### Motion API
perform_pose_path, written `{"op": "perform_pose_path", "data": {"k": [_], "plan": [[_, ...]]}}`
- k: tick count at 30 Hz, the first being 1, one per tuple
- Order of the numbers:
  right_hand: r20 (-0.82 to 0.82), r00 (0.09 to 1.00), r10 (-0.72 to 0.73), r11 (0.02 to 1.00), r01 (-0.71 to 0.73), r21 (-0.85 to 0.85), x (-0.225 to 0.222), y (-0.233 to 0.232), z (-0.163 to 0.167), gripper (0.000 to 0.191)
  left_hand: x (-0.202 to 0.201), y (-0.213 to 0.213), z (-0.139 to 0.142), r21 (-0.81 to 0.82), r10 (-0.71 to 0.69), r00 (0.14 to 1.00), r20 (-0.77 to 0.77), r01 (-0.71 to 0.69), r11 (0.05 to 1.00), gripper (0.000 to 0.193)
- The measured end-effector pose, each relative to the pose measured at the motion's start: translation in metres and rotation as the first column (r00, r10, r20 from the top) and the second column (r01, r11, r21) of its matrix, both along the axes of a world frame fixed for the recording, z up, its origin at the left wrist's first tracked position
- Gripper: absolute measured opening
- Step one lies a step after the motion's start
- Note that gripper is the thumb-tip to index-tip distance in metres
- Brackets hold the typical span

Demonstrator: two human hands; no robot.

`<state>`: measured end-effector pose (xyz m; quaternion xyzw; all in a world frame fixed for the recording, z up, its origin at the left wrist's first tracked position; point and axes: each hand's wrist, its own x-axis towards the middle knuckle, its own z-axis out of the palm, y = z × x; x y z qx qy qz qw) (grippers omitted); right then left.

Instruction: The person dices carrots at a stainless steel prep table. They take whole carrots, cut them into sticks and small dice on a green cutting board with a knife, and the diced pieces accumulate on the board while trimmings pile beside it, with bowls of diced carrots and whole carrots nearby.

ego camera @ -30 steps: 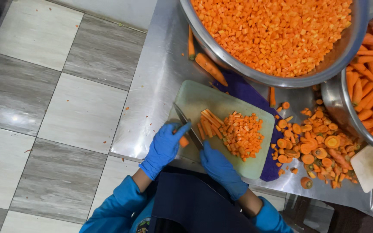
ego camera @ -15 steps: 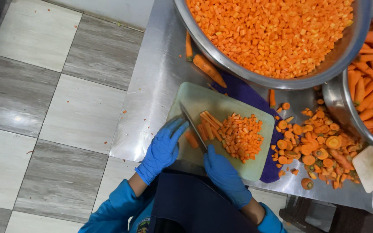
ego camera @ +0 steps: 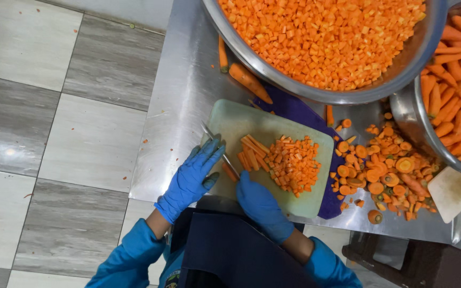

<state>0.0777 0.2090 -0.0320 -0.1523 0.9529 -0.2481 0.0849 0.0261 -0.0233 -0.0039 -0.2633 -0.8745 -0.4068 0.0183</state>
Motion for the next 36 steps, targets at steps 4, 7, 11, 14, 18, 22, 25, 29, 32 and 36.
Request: {"op": "perform_pose_path", "data": {"k": [4, 7, 11, 14, 18, 22, 25, 29, 32, 36], "plan": [[0.489, 0.841, -0.232, 0.920, 0.353, -0.170, -0.002, 0.024, 0.025, 0.030, -0.017, 0.006, -0.009, -0.201, -0.143, 0.983, -0.114, 0.118, 0.973, 0.068], [0.442, 0.843, -0.307, 0.854, 0.449, -0.263, 0.016, 0.039, 0.039, 0.028, -0.040, 0.017, -0.008, -0.338, -0.330, 0.943, -0.053, 0.293, 0.894, 0.062], [0.558, 0.671, -0.488, 0.701, 0.682, -0.207, 0.033, 0.057, 0.040, 0.026, -0.076, 0.037, 0.009, -0.278, -0.557, 0.822, -0.117, 0.511, 0.813, 0.078], [0.549, 0.617, -0.564, 0.628, 0.752, -0.200, 0.043, 0.073, 0.037, 0.026, -0.088, 0.048, 0.020, -0.338, -0.650, 0.759, -0.035, 0.603, 0.723, 0.080], [0.572, 0.555, -0.604, 0.525, 0.817, -0.238, 0.054, 0.086, 0.035, 0.024, -0.085, 0.054, 0.016, -0.449, -0.682, 0.719, -0.134, 0.570, 0.688, 0.068], [0.615, 0.525, -0.589, 0.476, 0.840, -0.262, 0.058, 0.090, 0.038, 0.025, -0.071, 0.046, 0.002, -0.471, -0.614, 0.783, -0.102, 0.506, 0.723, 0.068], [0.611, 0.546, -0.573, 0.500, 0.824, -0.267, 0.056, 0.088, 0.039, 0.026, -0.067, 0.042, -0.004, -0.403, -0.554, 0.797, -0.240, 0.437, 0.804, 0.066], [0.613, 0.552, -0.566, 0.493, 0.822, -0.285, 0.054, 0.083, 0.040, 0.026, -0.070, 0.044, -0.003, -0.450, -0.564, 0.812, -0.147, 0.453, 0.770, 0.068], [0.612, 0.556, -0.563, 0.483, 0.822, -0.303, 0.057, 0.080, 0.039, 0.027, -0.064, 0.045, 0.002, -0.474, -0.540, 0.839, -0.069, 0.449, 0.758, 0.067], [0.615, 0.549, -0.566, 0.465, 0.829, -0.312, 0.061, 0.081, 0.037, 0.027, -0.049, 0.038, 0.009, -0.395, -0.441, 0.897, 0.008, 0.408, 0.823, 0.067]]}}
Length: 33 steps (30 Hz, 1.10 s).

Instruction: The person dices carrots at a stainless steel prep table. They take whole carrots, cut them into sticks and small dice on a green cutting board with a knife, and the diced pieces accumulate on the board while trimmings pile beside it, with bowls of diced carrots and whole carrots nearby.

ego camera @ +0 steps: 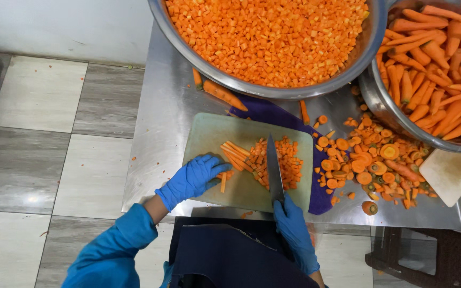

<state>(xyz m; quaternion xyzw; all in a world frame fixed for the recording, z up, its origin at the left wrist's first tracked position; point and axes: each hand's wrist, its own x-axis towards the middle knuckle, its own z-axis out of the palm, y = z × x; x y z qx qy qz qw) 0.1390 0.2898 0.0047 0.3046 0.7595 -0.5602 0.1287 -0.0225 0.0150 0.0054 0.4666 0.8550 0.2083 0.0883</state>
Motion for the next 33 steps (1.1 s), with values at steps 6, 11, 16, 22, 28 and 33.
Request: {"op": "perform_pose_path", "data": {"k": [6, 11, 16, 22, 28, 33], "plan": [[-0.003, 1.000, 0.021, 0.999, -0.021, 0.043, 0.001, 0.005, -0.001, 0.032, -0.022, 0.016, 0.010, 0.272, -0.033, 0.982, -0.187, 0.084, 0.959, 0.054], [-0.024, 1.000, -0.020, 1.000, 0.020, 0.000, 0.003, 0.003, -0.001, 0.030, -0.032, 0.067, 0.014, -0.120, -0.158, 0.937, -0.311, 0.127, 0.985, 0.021], [-0.020, 0.999, -0.038, 0.999, 0.039, 0.002, 0.010, 0.012, -0.002, 0.024, -0.029, 0.045, 0.016, 0.066, -0.160, 0.955, -0.248, 0.182, 0.981, 0.028], [-0.028, 1.000, 0.013, 0.998, -0.011, 0.060, 0.008, 0.018, -0.008, 0.023, -0.007, 0.002, -0.008, -0.050, -0.284, 0.906, -0.315, 0.284, 0.958, 0.025], [-0.019, 1.000, -0.007, 1.000, 0.006, -0.010, 0.006, 0.005, -0.013, 0.029, 0.030, -0.011, -0.009, -0.117, -0.011, 0.972, -0.233, -0.017, 0.993, 0.048], [0.040, 0.994, 0.106, 0.994, -0.105, -0.017, 0.009, -0.003, -0.019, 0.038, 0.017, -0.005, -0.002, 0.332, 0.082, 0.975, -0.207, -0.009, 0.943, 0.083]]}}
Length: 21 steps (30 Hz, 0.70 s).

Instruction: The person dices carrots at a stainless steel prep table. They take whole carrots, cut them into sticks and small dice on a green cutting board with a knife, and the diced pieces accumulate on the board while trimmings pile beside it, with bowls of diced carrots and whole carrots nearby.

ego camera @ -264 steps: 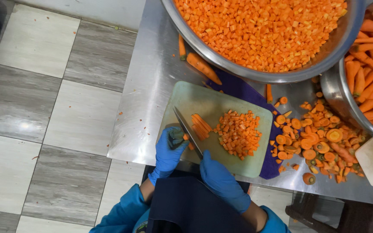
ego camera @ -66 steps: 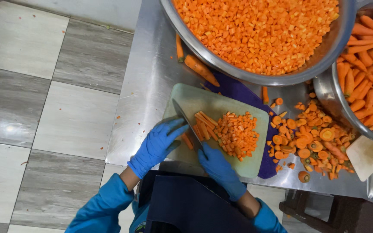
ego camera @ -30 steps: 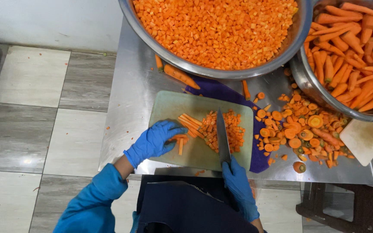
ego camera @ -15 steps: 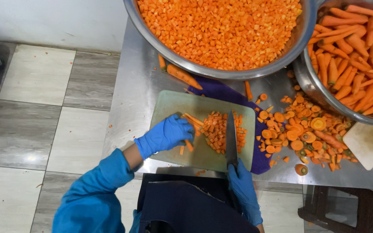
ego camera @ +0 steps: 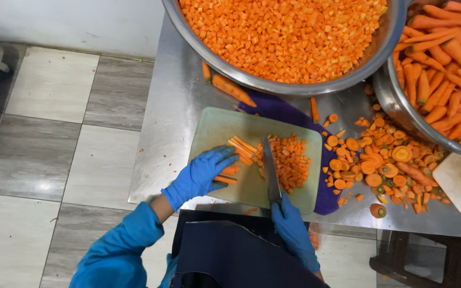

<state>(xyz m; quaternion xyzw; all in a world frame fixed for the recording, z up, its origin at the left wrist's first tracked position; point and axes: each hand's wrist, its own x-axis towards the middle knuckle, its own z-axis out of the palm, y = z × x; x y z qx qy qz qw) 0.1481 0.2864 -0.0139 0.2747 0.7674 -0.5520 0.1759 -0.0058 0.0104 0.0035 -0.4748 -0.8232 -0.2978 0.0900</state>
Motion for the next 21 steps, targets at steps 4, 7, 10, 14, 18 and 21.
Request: {"op": "perform_pose_path", "data": {"k": [4, 7, 10, 14, 18, 21], "plan": [[-0.048, 0.968, 0.246, 0.952, -0.233, 0.197, 0.000, -0.009, -0.012, 0.049, -0.007, 0.006, -0.006, -0.068, 0.039, 0.989, 0.146, -0.029, 0.997, 0.065], [0.004, 0.942, 0.335, 0.908, -0.324, 0.266, 0.000, -0.015, -0.020, 0.049, 0.013, 0.013, -0.012, -0.055, 0.215, 0.956, 0.198, -0.208, 0.977, 0.061], [-0.118, 0.858, 0.499, 0.802, -0.406, 0.438, -0.008, -0.020, -0.028, 0.051, 0.037, 0.020, -0.013, 0.034, 0.379, 0.893, 0.241, -0.398, 0.917, 0.059], [-0.045, 0.838, 0.544, 0.748, -0.460, 0.478, -0.019, -0.027, -0.033, 0.053, 0.049, 0.017, -0.007, 0.130, 0.377, 0.878, 0.296, -0.428, 0.894, 0.061], [-0.116, 0.786, 0.607, 0.701, -0.461, 0.545, -0.023, -0.037, -0.032, 0.054, 0.037, 0.001, -0.006, 0.129, 0.263, 0.911, 0.318, -0.316, 0.940, 0.065], [-0.239, 0.714, 0.658, 0.679, -0.425, 0.599, -0.028, -0.044, -0.030, 0.053, 0.032, -0.003, -0.010, 0.079, 0.222, 0.924, 0.312, -0.258, 0.963, 0.060]]}}
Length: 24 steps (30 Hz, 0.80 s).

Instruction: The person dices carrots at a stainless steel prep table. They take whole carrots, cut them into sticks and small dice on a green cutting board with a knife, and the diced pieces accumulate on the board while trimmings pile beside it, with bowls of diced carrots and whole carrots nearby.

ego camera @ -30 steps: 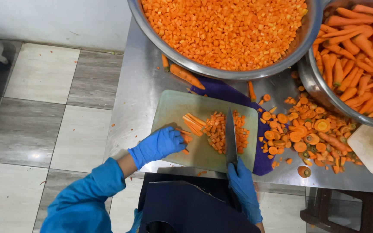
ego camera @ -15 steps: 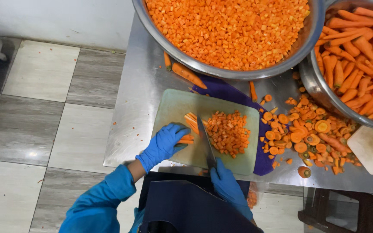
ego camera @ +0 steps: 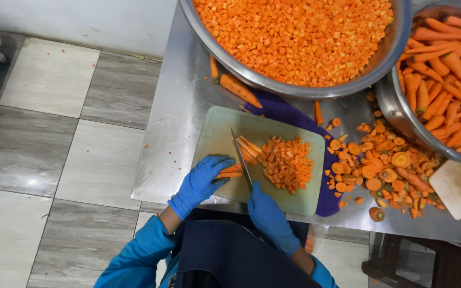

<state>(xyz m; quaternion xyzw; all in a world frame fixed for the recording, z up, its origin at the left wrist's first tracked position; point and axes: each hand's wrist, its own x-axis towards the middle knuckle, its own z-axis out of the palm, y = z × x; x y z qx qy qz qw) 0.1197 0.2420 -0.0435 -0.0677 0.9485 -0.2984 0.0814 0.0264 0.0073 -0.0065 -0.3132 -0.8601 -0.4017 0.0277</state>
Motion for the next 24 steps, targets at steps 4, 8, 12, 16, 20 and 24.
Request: {"op": "perform_pose_path", "data": {"k": [4, 8, 12, 16, 20, 24], "plan": [[0.098, 0.995, -0.028, 0.999, 0.025, 0.026, -0.013, -0.007, 0.004, 0.051, 0.007, 0.002, -0.003, 0.026, 0.078, 0.997, 0.018, -0.078, 0.997, 0.060], [0.149, 0.988, -0.043, 0.999, 0.039, 0.034, -0.019, -0.013, 0.007, 0.049, 0.020, 0.003, -0.004, 0.119, 0.193, 0.981, 0.032, -0.195, 0.974, 0.062], [0.038, 0.999, -0.038, 0.999, 0.038, 0.024, -0.022, -0.020, 0.008, 0.050, 0.029, 0.003, -0.007, 0.197, 0.248, 0.959, 0.140, -0.272, 0.942, 0.052], [0.105, 0.993, -0.046, 0.999, 0.043, 0.031, -0.023, -0.024, 0.012, 0.051, 0.034, 0.004, -0.012, 0.210, 0.272, 0.959, 0.079, -0.283, 0.936, 0.041], [0.209, 0.972, -0.106, 0.994, 0.096, 0.054, -0.025, -0.024, 0.020, 0.042, 0.039, 0.007, -0.014, 0.203, 0.312, 0.949, 0.042, -0.314, 0.928, 0.034], [0.204, 0.977, -0.056, 0.998, 0.059, -0.010, -0.028, -0.026, 0.021, 0.041, 0.041, 0.011, -0.016, 0.230, 0.395, 0.913, 0.103, -0.409, 0.883, 0.028]]}}
